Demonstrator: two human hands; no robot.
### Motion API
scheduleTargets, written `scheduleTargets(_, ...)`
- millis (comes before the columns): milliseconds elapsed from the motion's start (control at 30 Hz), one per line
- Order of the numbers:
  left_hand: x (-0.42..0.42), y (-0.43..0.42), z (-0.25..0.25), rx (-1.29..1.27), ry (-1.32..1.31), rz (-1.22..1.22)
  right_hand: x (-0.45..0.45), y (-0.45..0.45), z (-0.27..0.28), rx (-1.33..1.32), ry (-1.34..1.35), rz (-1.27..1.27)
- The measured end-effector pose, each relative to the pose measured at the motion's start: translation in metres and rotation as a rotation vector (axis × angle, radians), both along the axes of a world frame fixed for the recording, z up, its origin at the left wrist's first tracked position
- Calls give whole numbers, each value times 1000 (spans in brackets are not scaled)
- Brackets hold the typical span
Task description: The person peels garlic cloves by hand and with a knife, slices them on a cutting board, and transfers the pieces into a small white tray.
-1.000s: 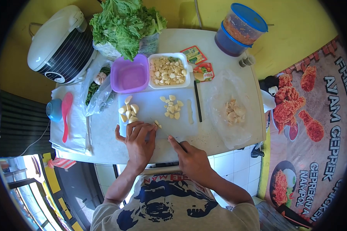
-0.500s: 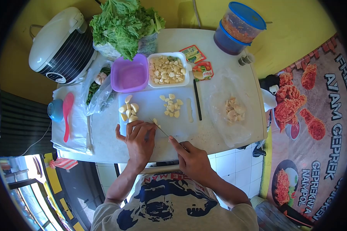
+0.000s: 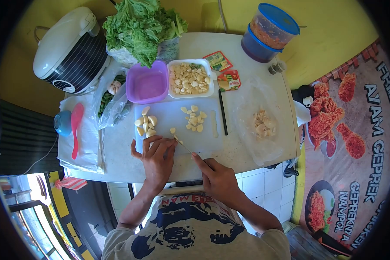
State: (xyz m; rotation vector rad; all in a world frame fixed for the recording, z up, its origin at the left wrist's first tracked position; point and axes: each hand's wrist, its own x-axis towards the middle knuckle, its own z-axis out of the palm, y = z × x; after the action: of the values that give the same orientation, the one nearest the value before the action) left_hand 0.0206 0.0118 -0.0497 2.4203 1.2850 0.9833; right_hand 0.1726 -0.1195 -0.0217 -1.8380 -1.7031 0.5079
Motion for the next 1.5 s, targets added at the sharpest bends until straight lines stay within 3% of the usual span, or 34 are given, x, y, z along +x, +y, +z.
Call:
scheduleTargets(733, -2, 1, -3, 6, 13, -2, 13, 2, 6, -89, -46, 79)
scheduleTargets(800, 0, 1, -4, 19, 15, -4, 20, 5, 0, -104, 121, 59)
scheduleTargets(1067, -9, 0, 5, 114, 64, 23, 16, 5, 9, -13, -11, -27)
scheduleTargets(1500, -51, -4, 12, -4, 133, 165, 16, 24, -3, 47, -83, -50)
